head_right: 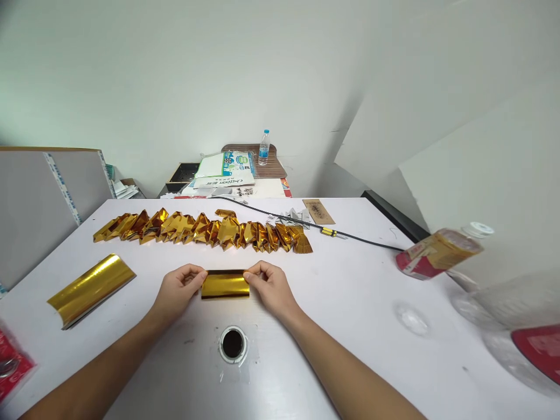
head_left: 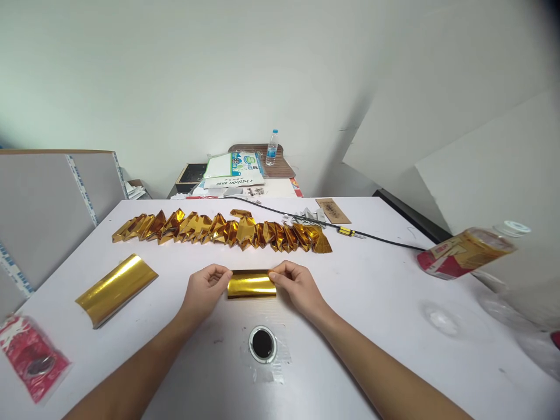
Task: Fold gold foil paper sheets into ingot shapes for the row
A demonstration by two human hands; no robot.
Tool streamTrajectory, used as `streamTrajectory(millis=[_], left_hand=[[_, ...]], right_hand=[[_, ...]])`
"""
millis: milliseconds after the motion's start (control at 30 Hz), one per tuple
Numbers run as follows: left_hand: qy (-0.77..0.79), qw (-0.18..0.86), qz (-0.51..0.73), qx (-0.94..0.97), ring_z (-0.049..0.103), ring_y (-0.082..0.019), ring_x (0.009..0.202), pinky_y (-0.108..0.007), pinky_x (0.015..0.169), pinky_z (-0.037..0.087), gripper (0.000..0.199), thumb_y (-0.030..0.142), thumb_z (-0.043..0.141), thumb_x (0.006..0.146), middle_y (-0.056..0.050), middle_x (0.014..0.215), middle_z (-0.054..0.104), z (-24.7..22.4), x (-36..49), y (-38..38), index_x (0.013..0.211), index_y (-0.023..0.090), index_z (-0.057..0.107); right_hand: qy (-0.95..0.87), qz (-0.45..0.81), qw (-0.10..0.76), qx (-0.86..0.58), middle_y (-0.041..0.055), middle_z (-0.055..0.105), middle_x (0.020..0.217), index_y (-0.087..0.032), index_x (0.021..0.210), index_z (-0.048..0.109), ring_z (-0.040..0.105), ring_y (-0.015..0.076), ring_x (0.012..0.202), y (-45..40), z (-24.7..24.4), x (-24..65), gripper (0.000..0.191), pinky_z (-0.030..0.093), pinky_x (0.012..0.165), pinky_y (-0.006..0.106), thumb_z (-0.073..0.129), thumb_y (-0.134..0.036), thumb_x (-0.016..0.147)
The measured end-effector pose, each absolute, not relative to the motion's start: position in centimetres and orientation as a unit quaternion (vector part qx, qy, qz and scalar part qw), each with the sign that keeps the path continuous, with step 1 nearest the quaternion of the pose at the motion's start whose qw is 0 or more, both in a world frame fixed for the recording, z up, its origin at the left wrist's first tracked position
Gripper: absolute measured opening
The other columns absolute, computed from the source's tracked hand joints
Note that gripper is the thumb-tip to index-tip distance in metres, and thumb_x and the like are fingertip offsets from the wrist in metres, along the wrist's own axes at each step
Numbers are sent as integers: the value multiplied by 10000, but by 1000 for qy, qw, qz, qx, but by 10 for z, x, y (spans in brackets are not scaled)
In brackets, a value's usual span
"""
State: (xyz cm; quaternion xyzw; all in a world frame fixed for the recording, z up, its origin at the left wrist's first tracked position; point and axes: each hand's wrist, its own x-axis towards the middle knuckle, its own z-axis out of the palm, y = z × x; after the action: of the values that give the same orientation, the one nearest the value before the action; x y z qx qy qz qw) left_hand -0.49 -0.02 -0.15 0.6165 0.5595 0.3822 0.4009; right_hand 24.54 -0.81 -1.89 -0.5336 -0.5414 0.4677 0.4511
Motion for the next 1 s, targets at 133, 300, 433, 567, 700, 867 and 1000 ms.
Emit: streamTrajectory(millis=[133,300,433,567,700,867,1000], left_hand=[[544,217,357,728,648,-217,908,-346,852,520,153,282,567,875,-55,942,703,-8,-1,3,780,201,655],[562,133,311,755,535,-326,1240,-509,1071,443,141,213,604,871,-99,1272,653,-19,1,9,735,199,640],[618,108,263,733,466,-386,1298,-589,1015,450,60,249,663,881,-87,1416,596,-19,3,8,835,210,661],[568,79,274,772,452,-373,1301,-573,1011,450,162,198,648,884,-95,1475,544,-17,0,12,1039,229,685],[380,65,240,891,533,-290,1153,-471,972,459,303,86,447,958,-53,1277,662,-19,-4,27,890,240,700],[296,69,154,940,606,-221,910,-339,805,484,314,12,393,933,-70,947,675,-6,-4,22,895,194,647],[310,73,101,943,612,-246,924,-376,807,482,378,0,415,836,-79,1013,674,12,-5,2,1028,203,670]], right_hand=[[-616,286,394,-620,57,607,884,-189,664,624,556,232,918,-3,-21,236,145,436,830,364,642,-238,800],[-638,230,346,-648,74,569,952,-189,668,608,497,273,1009,-2,-19,225,132,377,907,423,624,-174,797],[-652,174,284,-681,100,526,1125,-193,899,609,473,300,1100,-5,-17,223,100,365,918,436,656,-226,818],[-667,158,263,-679,114,512,1208,-206,1088,605,461,303,1165,-7,-15,224,232,355,945,435,657,-260,869],[-725,125,219,-641,85,587,1135,-223,1014,651,485,270,1115,-8,-6,221,119,340,896,403,590,-203,913],[-799,69,191,-566,83,677,1063,-201,937,696,494,260,1075,-12,1,217,143,306,922,441,567,-144,916],[-881,52,201,-425,53,722,1022,-201,973,737,521,228,1040,-17,-3,225,174,303,921,430,590,-151,895]])
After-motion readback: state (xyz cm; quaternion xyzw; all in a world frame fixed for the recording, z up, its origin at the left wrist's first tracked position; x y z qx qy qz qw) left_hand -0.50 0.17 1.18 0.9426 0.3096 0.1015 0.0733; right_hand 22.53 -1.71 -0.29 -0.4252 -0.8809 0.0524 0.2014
